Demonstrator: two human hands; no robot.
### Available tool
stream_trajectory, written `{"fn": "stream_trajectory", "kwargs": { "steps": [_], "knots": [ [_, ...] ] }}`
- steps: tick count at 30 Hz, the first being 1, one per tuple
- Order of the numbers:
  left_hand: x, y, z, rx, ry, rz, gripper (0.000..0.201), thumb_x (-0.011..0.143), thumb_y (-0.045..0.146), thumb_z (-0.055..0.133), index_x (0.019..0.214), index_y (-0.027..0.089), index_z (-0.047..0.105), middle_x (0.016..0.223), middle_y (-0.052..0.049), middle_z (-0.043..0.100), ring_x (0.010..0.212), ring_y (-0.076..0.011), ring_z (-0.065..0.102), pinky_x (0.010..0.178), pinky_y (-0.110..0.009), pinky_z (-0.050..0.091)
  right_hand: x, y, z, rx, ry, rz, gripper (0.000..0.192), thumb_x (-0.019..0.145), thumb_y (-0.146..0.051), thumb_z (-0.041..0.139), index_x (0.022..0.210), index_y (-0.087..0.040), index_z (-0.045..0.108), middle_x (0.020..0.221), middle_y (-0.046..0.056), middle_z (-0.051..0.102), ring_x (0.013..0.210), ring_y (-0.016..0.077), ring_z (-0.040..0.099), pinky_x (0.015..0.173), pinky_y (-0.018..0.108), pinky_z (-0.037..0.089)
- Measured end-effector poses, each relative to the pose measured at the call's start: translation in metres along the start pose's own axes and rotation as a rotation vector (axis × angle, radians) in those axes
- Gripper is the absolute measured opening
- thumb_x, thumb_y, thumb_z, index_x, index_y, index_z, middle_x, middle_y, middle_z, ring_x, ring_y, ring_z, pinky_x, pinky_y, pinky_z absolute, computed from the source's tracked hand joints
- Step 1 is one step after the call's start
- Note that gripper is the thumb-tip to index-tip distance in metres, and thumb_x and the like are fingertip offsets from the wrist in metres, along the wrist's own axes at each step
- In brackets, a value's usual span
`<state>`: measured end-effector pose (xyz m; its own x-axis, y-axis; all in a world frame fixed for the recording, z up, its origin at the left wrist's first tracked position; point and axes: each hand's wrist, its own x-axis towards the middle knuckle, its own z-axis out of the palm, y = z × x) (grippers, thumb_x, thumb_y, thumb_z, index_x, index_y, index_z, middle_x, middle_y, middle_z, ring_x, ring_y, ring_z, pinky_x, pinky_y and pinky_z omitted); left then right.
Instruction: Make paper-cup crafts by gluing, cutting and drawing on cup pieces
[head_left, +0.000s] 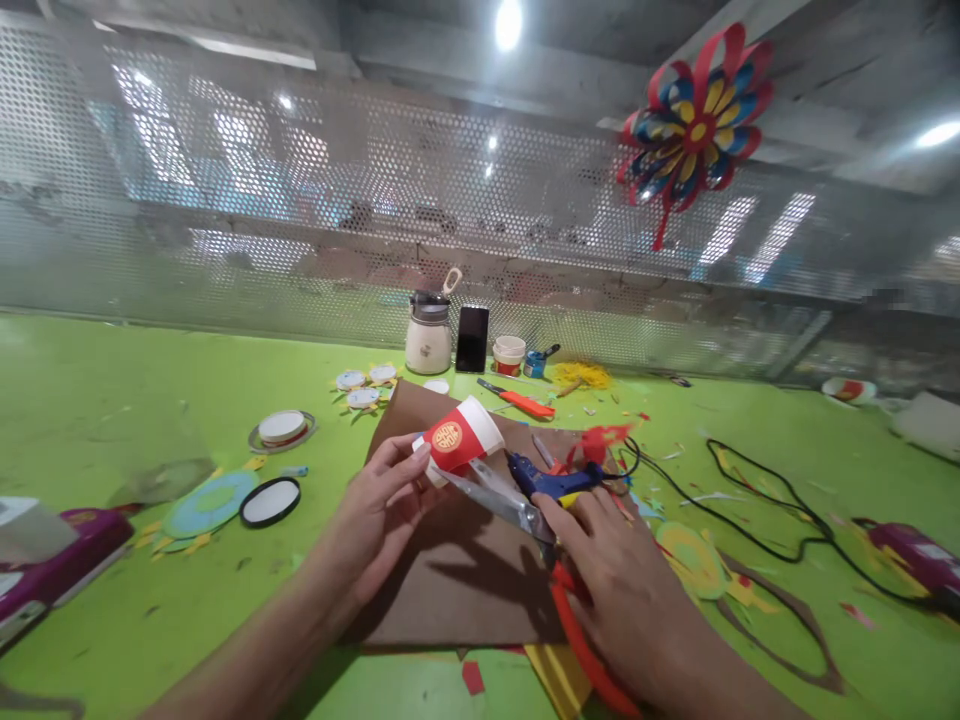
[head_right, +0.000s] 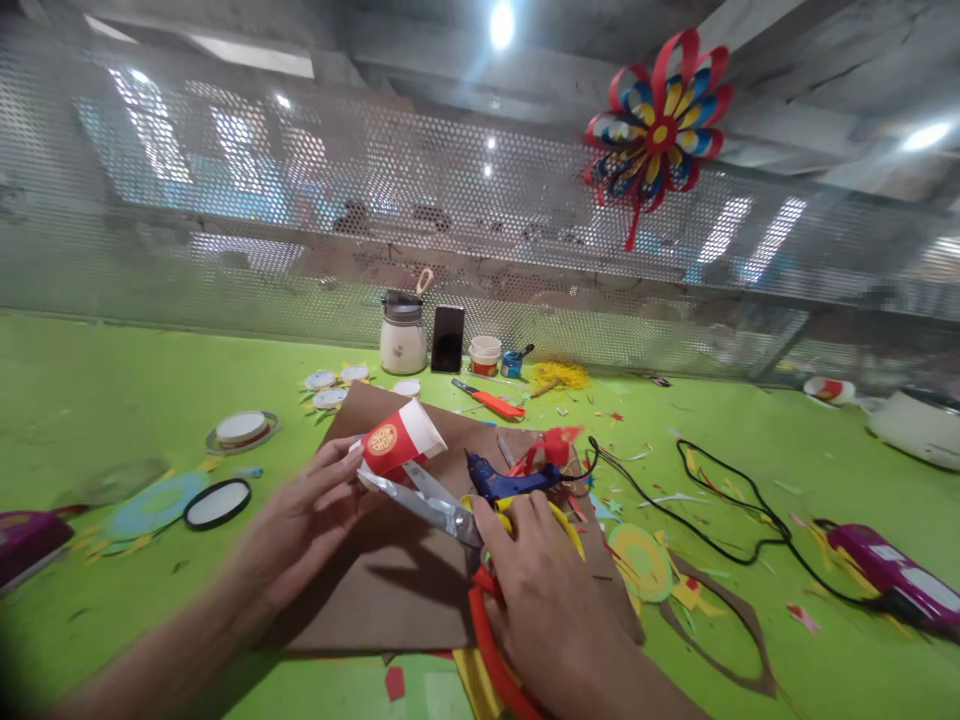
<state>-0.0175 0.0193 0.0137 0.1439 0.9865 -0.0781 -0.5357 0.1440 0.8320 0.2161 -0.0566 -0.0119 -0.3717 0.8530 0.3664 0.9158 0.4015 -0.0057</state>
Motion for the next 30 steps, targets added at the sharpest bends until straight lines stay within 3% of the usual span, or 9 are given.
{"fn": "stream_trajectory", "kwargs": {
  "steps": [3, 7, 13, 25, 30],
  "knots": [
    [0.000, 0.000, -0.002, -0.048, 0.018, -0.019, 0.007, 0.086, 0.012, 0.067, 0.091, 0.015, 0.071, 0.097, -0.006, 0.073, 0.086, -0.0163, 0.070, 0.081, -0.029, 0.063, 0.002, -0.002, 0.003, -0.018, 0.007, 0.018, 0.062, 0.082, -0.008, 0.055, 0.143, -0.013, 0.050, 0.111, 0.018, 0.058, 0.100, 0.0336, 0.054, 0.079, 0.051, 0.056],
    [0.005, 0.001, -0.005, -0.080, 0.022, -0.051, 0.011, 0.083, 0.005, 0.069, 0.088, 0.014, 0.073, 0.095, -0.007, 0.075, 0.085, -0.0178, 0.073, 0.078, -0.029, 0.065, 0.004, 0.003, 0.004, -0.019, -0.008, 0.058, 0.062, 0.085, -0.009, 0.052, 0.147, -0.012, 0.048, 0.114, 0.019, 0.055, 0.106, 0.0350, 0.051, 0.085, 0.054, 0.054],
    [0.011, 0.000, -0.007, -0.061, -0.001, -0.168, 0.009, 0.087, 0.011, 0.067, 0.093, 0.010, 0.074, 0.100, -0.016, 0.077, 0.091, -0.0242, 0.075, 0.078, -0.034, 0.066, 0.005, 0.012, -0.001, -0.099, -0.018, 0.030, 0.059, 0.090, -0.013, 0.051, 0.149, -0.012, 0.049, 0.106, 0.018, 0.054, 0.104, 0.0373, 0.049, 0.084, 0.058, 0.052],
    [0.007, 0.001, -0.001, -0.090, 0.053, -0.282, 0.018, 0.091, 0.006, 0.058, 0.097, 0.004, 0.074, 0.097, -0.020, 0.077, 0.081, -0.0233, 0.076, 0.072, -0.030, 0.066, 0.003, 0.013, 0.001, -0.146, -0.011, -0.006, 0.058, 0.092, -0.004, 0.045, 0.149, -0.014, 0.047, 0.102, 0.016, 0.055, 0.098, 0.0329, 0.051, 0.081, 0.052, 0.054],
    [0.006, 0.006, 0.000, -0.101, 0.030, -0.280, 0.019, 0.090, 0.006, 0.059, 0.101, 0.005, 0.074, 0.105, -0.020, 0.076, 0.087, -0.0260, 0.076, 0.074, -0.034, 0.067, 0.002, 0.015, 0.000, -0.097, -0.013, -0.049, 0.056, 0.094, -0.005, 0.045, 0.150, -0.011, 0.044, 0.108, 0.017, 0.055, 0.101, 0.0321, 0.052, 0.082, 0.049, 0.055]
  ]
}}
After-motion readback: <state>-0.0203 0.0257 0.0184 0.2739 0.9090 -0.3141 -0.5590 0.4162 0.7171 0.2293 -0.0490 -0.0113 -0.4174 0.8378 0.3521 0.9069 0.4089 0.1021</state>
